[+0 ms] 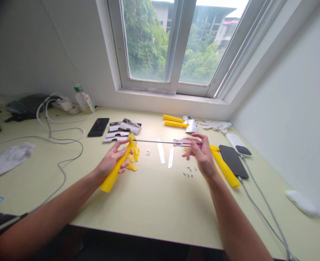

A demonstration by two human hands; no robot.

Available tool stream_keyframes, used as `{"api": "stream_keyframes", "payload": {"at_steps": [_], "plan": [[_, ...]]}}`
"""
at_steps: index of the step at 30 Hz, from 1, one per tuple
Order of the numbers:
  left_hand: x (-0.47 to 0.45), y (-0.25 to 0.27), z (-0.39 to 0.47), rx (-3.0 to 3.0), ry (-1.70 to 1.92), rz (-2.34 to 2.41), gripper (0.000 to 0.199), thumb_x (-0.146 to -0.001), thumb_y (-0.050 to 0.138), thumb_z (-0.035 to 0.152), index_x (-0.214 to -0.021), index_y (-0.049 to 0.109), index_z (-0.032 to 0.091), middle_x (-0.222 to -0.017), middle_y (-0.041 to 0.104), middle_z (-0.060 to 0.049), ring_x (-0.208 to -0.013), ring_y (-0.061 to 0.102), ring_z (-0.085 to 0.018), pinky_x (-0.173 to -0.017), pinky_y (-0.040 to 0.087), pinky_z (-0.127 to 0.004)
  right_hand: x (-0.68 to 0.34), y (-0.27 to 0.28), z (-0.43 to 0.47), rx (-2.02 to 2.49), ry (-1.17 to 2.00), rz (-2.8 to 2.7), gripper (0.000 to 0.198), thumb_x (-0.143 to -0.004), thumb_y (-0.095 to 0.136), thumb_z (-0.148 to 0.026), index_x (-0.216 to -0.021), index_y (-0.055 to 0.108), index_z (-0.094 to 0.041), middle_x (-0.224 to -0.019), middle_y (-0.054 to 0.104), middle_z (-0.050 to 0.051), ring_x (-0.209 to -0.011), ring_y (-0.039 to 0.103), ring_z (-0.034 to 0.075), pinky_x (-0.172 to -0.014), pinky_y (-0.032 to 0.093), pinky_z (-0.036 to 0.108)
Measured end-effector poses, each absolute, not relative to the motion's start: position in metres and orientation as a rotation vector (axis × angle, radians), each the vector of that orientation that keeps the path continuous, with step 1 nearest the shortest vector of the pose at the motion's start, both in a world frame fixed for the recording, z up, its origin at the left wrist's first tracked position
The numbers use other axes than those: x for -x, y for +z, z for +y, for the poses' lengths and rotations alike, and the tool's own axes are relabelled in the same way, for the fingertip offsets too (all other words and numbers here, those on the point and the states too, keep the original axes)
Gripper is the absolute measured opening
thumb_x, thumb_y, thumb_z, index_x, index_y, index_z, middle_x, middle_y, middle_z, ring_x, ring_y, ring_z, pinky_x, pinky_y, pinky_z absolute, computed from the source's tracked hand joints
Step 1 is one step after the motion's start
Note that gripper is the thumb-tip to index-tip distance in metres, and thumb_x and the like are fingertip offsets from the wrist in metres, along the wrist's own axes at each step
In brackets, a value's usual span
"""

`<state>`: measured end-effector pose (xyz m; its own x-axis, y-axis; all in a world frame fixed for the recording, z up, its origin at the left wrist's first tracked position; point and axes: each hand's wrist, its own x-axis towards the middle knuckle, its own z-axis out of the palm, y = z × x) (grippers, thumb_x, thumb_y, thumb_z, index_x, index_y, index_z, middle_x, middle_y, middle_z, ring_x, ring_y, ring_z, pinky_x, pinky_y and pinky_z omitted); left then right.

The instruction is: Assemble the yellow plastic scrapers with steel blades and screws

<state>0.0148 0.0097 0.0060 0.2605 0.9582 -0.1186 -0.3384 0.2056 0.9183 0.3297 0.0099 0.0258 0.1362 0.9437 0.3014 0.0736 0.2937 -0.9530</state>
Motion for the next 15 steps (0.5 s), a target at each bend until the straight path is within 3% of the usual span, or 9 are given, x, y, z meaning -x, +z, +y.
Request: {"api": "stream_keyframes", "payload": {"at_steps": [2,6,9,11,13,15], "plan": [[-0.0153,0.0069,0.0095,-0.926,1.074,0.850,0.030,-0.091,0.053,0.025,-0.121,0.048,0.030,-0.092,0.057,-0.001,-0.043,0.046,-0.006,-0.034,0.036,-0.017,-0.3307,0.0269,0.0103,1.053,0.903,-1.302,0.050,-0.079,0.073,-0.045,-0.120,0.048,-0.029,-0.093,0.068,0.000,-0.060,0.065,0.012,-0.067,0.062,0.036],[-0.0162,0.0076,0.0090,-0.947,1.065,0.859,0.032,-0.091,0.054,0.026,-0.122,0.048,0.030,-0.093,0.057,-0.001,-0.043,0.046,-0.006,-0.033,0.036,-0.017,-0.3348,0.0265,0.0121,1.174,0.848,-1.246,0.036,-0.085,0.064,-0.053,-0.101,0.052,-0.023,-0.057,0.055,-0.006,-0.044,0.058,0.012,-0.046,0.054,0.026],[-0.0162,0.0067,0.0085,-0.956,1.079,0.872,0.034,-0.091,0.055,0.027,-0.123,0.049,0.030,-0.093,0.057,-0.002,-0.044,0.047,-0.006,-0.034,0.037,-0.017,-0.3353,0.0264,0.0119,1.093,0.932,-1.316,0.048,-0.081,0.071,-0.046,-0.118,0.047,-0.028,-0.072,0.064,-0.004,-0.059,0.067,0.015,-0.061,0.060,0.034],[-0.0158,0.0058,0.0081,-0.961,1.091,0.882,0.034,-0.090,0.056,0.027,-0.124,0.049,0.030,-0.093,0.057,-0.002,-0.044,0.048,-0.006,-0.034,0.037,-0.017,-0.3335,0.0268,0.0110,1.079,0.894,-1.348,0.046,-0.081,0.072,-0.045,-0.116,0.049,-0.026,-0.064,0.059,-0.007,-0.051,0.062,0.013,-0.062,0.061,0.035],[-0.0156,0.0051,0.0077,-0.969,1.098,0.890,0.034,-0.090,0.056,0.027,-0.123,0.049,0.031,-0.095,0.057,-0.002,-0.044,0.048,-0.006,-0.034,0.037,-0.017,-0.3311,0.0275,0.0097,1.118,0.832,-1.313,0.035,-0.085,0.064,-0.051,-0.103,0.053,-0.023,-0.050,0.047,-0.010,-0.037,0.049,0.009,-0.052,0.057,0.031],[-0.0159,0.0046,0.0071,-0.972,1.102,0.896,0.034,-0.091,0.056,0.028,-0.123,0.049,0.031,-0.096,0.057,-0.002,-0.045,0.048,-0.005,-0.034,0.037,-0.017,-0.3293,0.0283,0.0085,1.108,0.867,-1.293,0.038,-0.085,0.065,-0.052,-0.108,0.051,-0.024,-0.052,0.050,-0.010,-0.041,0.053,0.011,-0.052,0.057,0.031]]}}
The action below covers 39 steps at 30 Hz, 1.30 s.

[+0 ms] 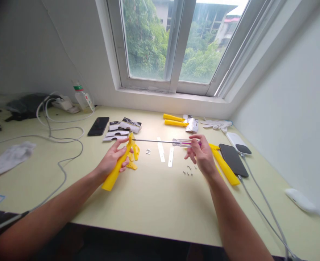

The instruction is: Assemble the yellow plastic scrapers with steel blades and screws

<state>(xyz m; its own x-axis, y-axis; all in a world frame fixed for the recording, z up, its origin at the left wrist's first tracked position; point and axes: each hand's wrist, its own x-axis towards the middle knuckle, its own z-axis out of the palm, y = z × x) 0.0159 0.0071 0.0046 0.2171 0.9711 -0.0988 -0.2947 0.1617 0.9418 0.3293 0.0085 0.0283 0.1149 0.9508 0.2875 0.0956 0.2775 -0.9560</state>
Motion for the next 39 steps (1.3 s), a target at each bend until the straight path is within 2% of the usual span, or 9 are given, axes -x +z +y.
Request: {"api": "stream_keyframes", "payload": {"at_steps": [3,6,7,11,14,16,21,30,39], "plan": [[-0.017,0.004,0.006,-0.976,1.106,0.910,0.034,-0.091,0.056,0.028,-0.124,0.049,0.032,-0.097,0.057,-0.002,-0.044,0.048,-0.005,-0.034,0.037,-0.017,-0.329,0.028,0.008,1.082,0.927,-1.325,0.053,-0.079,0.072,-0.046,-0.122,0.047,-0.027,-0.064,0.061,-0.006,-0.054,0.064,0.015,-0.060,0.059,0.034],[-0.018,0.005,0.006,-0.983,1.098,0.900,0.036,-0.090,0.057,0.029,-0.125,0.048,0.032,-0.098,0.058,-0.002,-0.044,0.048,-0.005,-0.034,0.038,-0.017,-0.331,0.027,0.008,1.151,0.835,-1.282,0.035,-0.087,0.060,-0.054,-0.100,0.056,-0.022,-0.046,0.044,-0.009,-0.037,0.047,0.009,-0.046,0.050,0.025],[-0.018,0.005,0.006,-0.984,1.099,0.895,0.036,-0.090,0.057,0.030,-0.125,0.048,0.032,-0.098,0.058,-0.002,-0.044,0.048,-0.005,-0.034,0.038,-0.017,-0.332,0.027,0.009,1.155,0.831,-1.271,0.035,-0.087,0.059,-0.055,-0.099,0.056,-0.022,-0.048,0.046,-0.009,-0.037,0.047,0.009,-0.045,0.049,0.025],[-0.019,0.006,0.006,-0.982,1.102,0.885,0.036,-0.090,0.058,0.030,-0.125,0.049,0.032,-0.098,0.059,-0.002,-0.044,0.048,-0.005,-0.034,0.038,-0.018,-0.331,0.029,0.010,1.102,0.885,-1.304,0.056,-0.076,0.075,-0.047,-0.121,0.049,-0.027,-0.086,0.069,0.000,-0.059,0.066,0.015,-0.058,0.057,0.031],[-0.018,0.007,0.005,-0.968,1.082,0.871,0.037,-0.090,0.058,0.029,-0.125,0.048,0.031,-0.099,0.059,-0.003,-0.044,0.048,-0.005,-0.034,0.038,-0.017,-0.332,0.027,0.013,1.187,0.827,-1.286,0.041,-0.083,0.065,-0.055,-0.103,0.054,-0.021,-0.063,0.064,-0.002,-0.040,0.054,0.010,-0.042,0.046,0.024],[-0.018,0.007,0.005,-0.949,1.071,0.851,0.037,-0.090,0.058,0.028,-0.126,0.047,0.031,-0.098,0.060,-0.003,-0.044,0.048,-0.005,-0.034,0.037,-0.017,-0.335,0.023,0.015,1.223,0.845,-1.285,0.039,-0.085,0.061,-0.058,-0.096,0.054,-0.020,-0.055,0.060,-0.003,-0.039,0.052,0.010,-0.040,0.042,0.022],[-0.015,0.010,0.007,-0.817,1.045,0.755,0.039,-0.091,0.055,0.023,-0.127,0.044,0.032,-0.097,0.060,-0.004,-0.043,0.046,-0.004,-0.035,0.036,-0.015,-0.338,0.014,0.019,1.160,0.894,-1.301,0.034,-0.082,0.070,-0.047,-0.099,0.057,-0.021,-0.063,0.064,-0.002,-0.054,0.062,0.013,-0.055,0.052,0.027],[-0.014,0.018,0.005,-0.703,1.024,0.687,0.035,-0.097,0.042,0.017,-0.129,0.041,0.031,-0.095,0.059,-0.006,-0.043,0.044,-0.004,-0.035,0.034,-0.013,-0.331,0.014,0.018,1.018,0.835,-1.226,0.029,-0.082,0.071,-0.043,-0.093,0.056,-0.020,-0.068,0.063,-0.002,-0.052,0.060,0.012,-0.049,0.045,0.024],[-0.014,0.018,0.007,-0.690,1.024,0.666,0.036,-0.097,0.042,0.017,-0.130,0.041,0.031,-0.094,0.059,-0.006,-0.043,0.044,-0.004,-0.035,0.034,-0.012,-0.331,0.013,0.019,1.022,0.827,-1.229,0.030,-0.082,0.070,-0.044,-0.092,0.056,-0.020,-0.072,0.064,-0.001,-0.051,0.061,0.012,-0.047,0.043,0.024]]}}
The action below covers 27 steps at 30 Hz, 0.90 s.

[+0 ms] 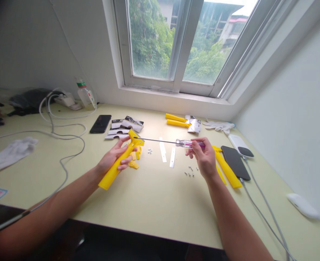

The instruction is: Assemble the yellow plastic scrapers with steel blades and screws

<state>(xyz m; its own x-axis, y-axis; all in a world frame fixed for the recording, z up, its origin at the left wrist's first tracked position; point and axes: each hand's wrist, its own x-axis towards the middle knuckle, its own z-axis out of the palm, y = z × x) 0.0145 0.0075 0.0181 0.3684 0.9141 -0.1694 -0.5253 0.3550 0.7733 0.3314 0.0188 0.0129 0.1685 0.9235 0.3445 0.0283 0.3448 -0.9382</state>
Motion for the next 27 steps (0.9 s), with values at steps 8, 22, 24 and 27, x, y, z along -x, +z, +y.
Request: {"api": "stream_keyframes", "payload": {"at_steps": [8,22,24,27], "plan": [[-0.0140,0.0178,0.0066,-0.662,1.018,0.643,0.042,-0.095,0.046,0.018,-0.134,0.041,0.032,-0.094,0.059,-0.006,-0.043,0.043,-0.004,-0.034,0.034,-0.012,-0.3312,0.0120,0.0187,1.016,0.810,-1.225,0.029,-0.083,0.069,-0.045,-0.092,0.056,-0.021,-0.071,0.063,-0.001,-0.051,0.061,0.012,-0.046,0.042,0.024],[-0.0127,0.0187,0.0062,-0.667,1.002,0.619,0.038,-0.096,0.046,0.020,-0.132,0.041,0.032,-0.093,0.058,-0.005,-0.044,0.043,-0.004,-0.034,0.033,-0.012,-0.3313,0.0098,0.0212,1.035,0.852,-1.164,0.030,-0.084,0.068,-0.046,-0.089,0.053,-0.020,-0.066,0.063,-0.002,-0.047,0.061,0.013,-0.042,0.041,0.023],[-0.0131,0.0195,0.0058,-0.667,1.002,0.619,0.039,-0.095,0.048,0.020,-0.132,0.042,0.032,-0.093,0.058,-0.005,-0.044,0.043,-0.004,-0.034,0.033,-0.012,-0.3294,0.0109,0.0212,1.067,0.860,-1.142,0.033,-0.084,0.068,-0.048,-0.085,0.051,-0.020,-0.059,0.061,-0.003,-0.044,0.060,0.013,-0.040,0.042,0.023],[-0.0134,0.0196,0.0058,-0.678,1.009,0.618,0.037,-0.095,0.048,0.019,-0.129,0.043,0.031,-0.093,0.058,-0.005,-0.043,0.042,-0.004,-0.034,0.033,-0.012,-0.3274,0.0108,0.0200,1.127,0.861,-1.135,0.036,-0.084,0.066,-0.052,-0.080,0.049,-0.020,-0.047,0.055,-0.004,-0.038,0.056,0.015,-0.038,0.043,0.025]]}}
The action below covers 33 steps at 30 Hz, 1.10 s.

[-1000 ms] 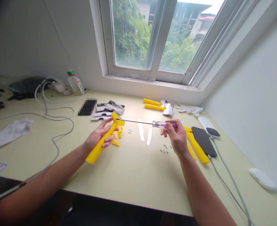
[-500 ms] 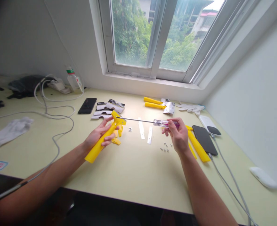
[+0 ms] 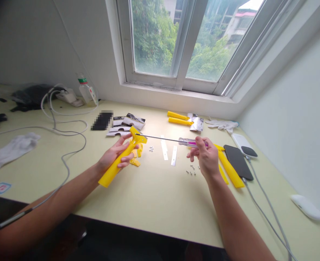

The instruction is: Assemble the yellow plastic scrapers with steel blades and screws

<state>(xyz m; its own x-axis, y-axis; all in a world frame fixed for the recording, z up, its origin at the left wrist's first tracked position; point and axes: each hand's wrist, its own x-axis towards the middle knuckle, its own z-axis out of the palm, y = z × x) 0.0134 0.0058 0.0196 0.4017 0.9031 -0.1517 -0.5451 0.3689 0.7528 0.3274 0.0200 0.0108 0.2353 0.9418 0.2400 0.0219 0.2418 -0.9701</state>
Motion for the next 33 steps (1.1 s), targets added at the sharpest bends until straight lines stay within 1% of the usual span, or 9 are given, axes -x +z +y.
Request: {"api": "stream_keyframes", "payload": {"at_steps": [6,8,11,15,19,24,28,31,33], "plan": [[-0.012,0.014,0.009,-0.759,1.041,0.663,0.033,-0.094,0.049,0.021,-0.125,0.043,0.031,-0.094,0.060,-0.005,-0.043,0.045,-0.005,-0.034,0.035,-0.014,-0.329,0.011,0.015,1.204,0.697,-1.270,0.035,-0.089,0.058,-0.054,-0.083,0.053,-0.020,-0.046,0.052,-0.006,-0.035,0.050,0.011,-0.047,0.051,0.028],[-0.012,0.012,0.009,-0.785,1.069,0.709,0.034,-0.093,0.052,0.022,-0.125,0.044,0.031,-0.094,0.060,-0.004,-0.043,0.046,-0.005,-0.034,0.036,-0.015,-0.329,0.015,0.012,1.089,0.788,-1.309,0.031,-0.086,0.064,-0.049,-0.099,0.053,-0.023,-0.076,0.067,-0.001,-0.050,0.062,0.013,-0.055,0.056,0.031],[-0.013,0.011,0.010,-0.804,1.102,0.791,0.037,-0.091,0.055,0.024,-0.125,0.044,0.030,-0.093,0.062,-0.004,-0.042,0.047,-0.006,-0.035,0.036,-0.016,-0.328,0.020,0.008,0.982,0.833,-1.380,0.044,-0.082,0.071,-0.041,-0.117,0.048,-0.030,-0.114,0.064,0.004,-0.067,0.068,0.014,-0.064,0.059,0.033],[-0.014,0.011,0.010,-0.860,1.116,0.836,0.038,-0.090,0.058,0.027,-0.125,0.044,0.030,-0.097,0.063,-0.004,-0.042,0.048,-0.006,-0.034,0.036,-0.017,-0.328,0.021,0.004,1.158,0.725,-1.399,0.031,-0.091,0.058,-0.049,-0.109,0.053,-0.025,-0.068,0.059,-0.003,-0.050,0.059,0.011,-0.049,0.051,0.024],[-0.013,0.010,0.011,-0.912,1.172,0.882,0.042,-0.089,0.060,0.029,-0.127,0.043,0.031,-0.100,0.064,-0.005,-0.042,0.049,-0.006,-0.035,0.037,-0.017,-0.325,0.019,0.006,1.081,0.885,-1.456,0.048,-0.086,0.065,-0.048,-0.124,0.043,-0.028,-0.090,0.066,0.000,-0.057,0.063,0.011,-0.060,0.057,0.030],[-0.014,0.007,0.012,-0.979,1.211,0.928,0.043,-0.089,0.059,0.033,-0.129,0.044,0.032,-0.103,0.064,-0.005,-0.042,0.050,-0.006,-0.034,0.039,-0.018,-0.320,0.013,0.012,1.179,0.808,-1.380,0.038,-0.090,0.056,-0.053,-0.110,0.051,-0.022,-0.063,0.053,-0.005,-0.052,0.059,0.011,-0.056,0.056,0.028],[-0.018,0.007,0.010,-1.000,1.190,0.933,0.047,-0.089,0.058,0.033,-0.134,0.042,0.032,-0.103,0.065,-0.006,-0.041,0.051,-0.006,-0.033,0.038,-0.018,-0.320,0.012,0.014,1.043,0.833,-1.345,0.059,-0.081,0.072,-0.046,-0.128,0.041,-0.029,-0.104,0.064,0.003,-0.062,0.065,0.011,-0.063,0.059,0.032],[-0.020,0.005,0.009,-1.013,1.175,0.914,0.048,-0.090,0.058,0.033,-0.135,0.042,0.031,-0.103,0.065,-0.006,-0.040,0.051,-0.006,-0.033,0.038,-0.018,-0.322,0.012,0.014,1.122,0.825,-1.274,0.043,-0.087,0.061,-0.054,-0.114,0.048,-0.023,-0.075,0.061,-0.002,-0.048,0.057,0.009,-0.050,0.054,0.027],[-0.021,0.004,0.009,-1.020,1.185,0.895,0.047,-0.091,0.057,0.033,-0.135,0.041,0.032,-0.104,0.065,-0.006,-0.040,0.050,-0.006,-0.033,0.037,-0.018,-0.324,0.012,0.014,1.101,0.909,-1.282,0.044,-0.087,0.060,-0.053,-0.117,0.045,-0.025,-0.067,0.057,-0.005,-0.052,0.060,0.012,-0.055,0.056,0.030]]}}
